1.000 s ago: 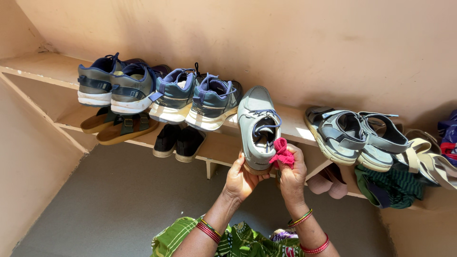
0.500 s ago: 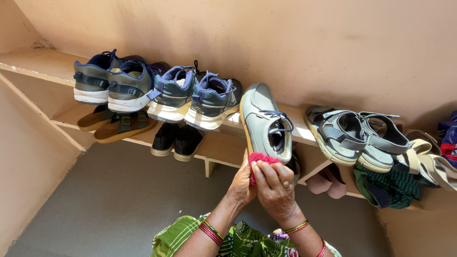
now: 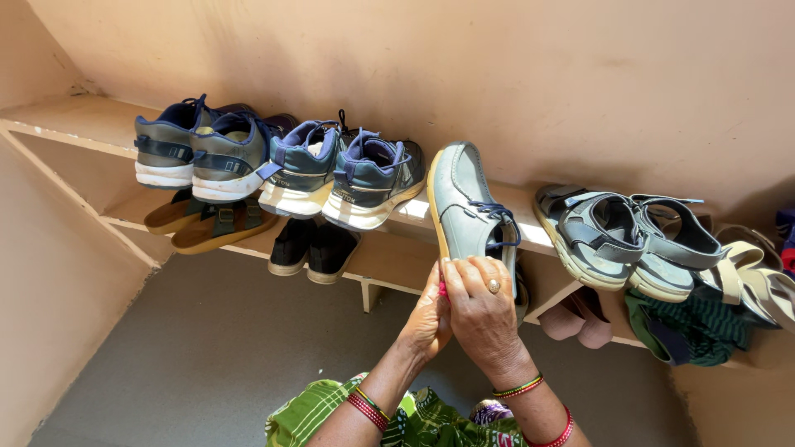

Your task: The person sits on the floor and wipes a light blue shoe with a pink cloth. They rotate the shoe to clean the upper, sides, and sole, then place it back on the shelf.

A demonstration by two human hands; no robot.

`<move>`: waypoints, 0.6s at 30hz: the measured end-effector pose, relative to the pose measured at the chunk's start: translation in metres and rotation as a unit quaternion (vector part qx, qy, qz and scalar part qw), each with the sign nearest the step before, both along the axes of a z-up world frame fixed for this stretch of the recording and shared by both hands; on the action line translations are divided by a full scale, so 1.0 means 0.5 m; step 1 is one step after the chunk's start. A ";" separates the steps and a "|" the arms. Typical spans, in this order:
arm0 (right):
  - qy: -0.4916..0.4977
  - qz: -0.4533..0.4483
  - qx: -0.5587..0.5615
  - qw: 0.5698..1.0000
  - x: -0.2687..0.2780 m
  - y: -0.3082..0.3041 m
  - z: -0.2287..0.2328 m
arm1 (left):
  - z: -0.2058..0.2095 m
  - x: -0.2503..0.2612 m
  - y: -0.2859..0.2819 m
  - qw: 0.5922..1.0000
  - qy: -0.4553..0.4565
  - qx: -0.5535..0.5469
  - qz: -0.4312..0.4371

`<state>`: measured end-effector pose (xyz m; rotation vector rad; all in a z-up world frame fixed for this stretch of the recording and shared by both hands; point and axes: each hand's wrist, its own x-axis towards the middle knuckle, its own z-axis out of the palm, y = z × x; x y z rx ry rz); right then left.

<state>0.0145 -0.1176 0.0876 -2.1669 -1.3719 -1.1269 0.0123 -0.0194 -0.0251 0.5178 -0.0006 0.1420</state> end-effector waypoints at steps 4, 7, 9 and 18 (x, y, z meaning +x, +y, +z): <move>0.018 0.013 -0.033 0.999 0.009 -0.011 -0.020 | -0.007 -0.008 0.000 0.999 -0.023 -0.033 -0.018; 0.005 0.001 -0.052 0.999 0.005 -0.017 -0.037 | -0.009 -0.016 -0.003 0.998 -0.060 0.016 -0.012; -0.012 -0.013 -0.059 0.998 0.000 -0.020 -0.046 | -0.005 -0.018 -0.002 0.997 -0.072 -0.001 -0.023; -0.033 0.015 -0.068 0.997 -0.001 -0.040 -0.074 | -0.018 -0.011 -0.002 0.997 -0.073 -0.009 0.001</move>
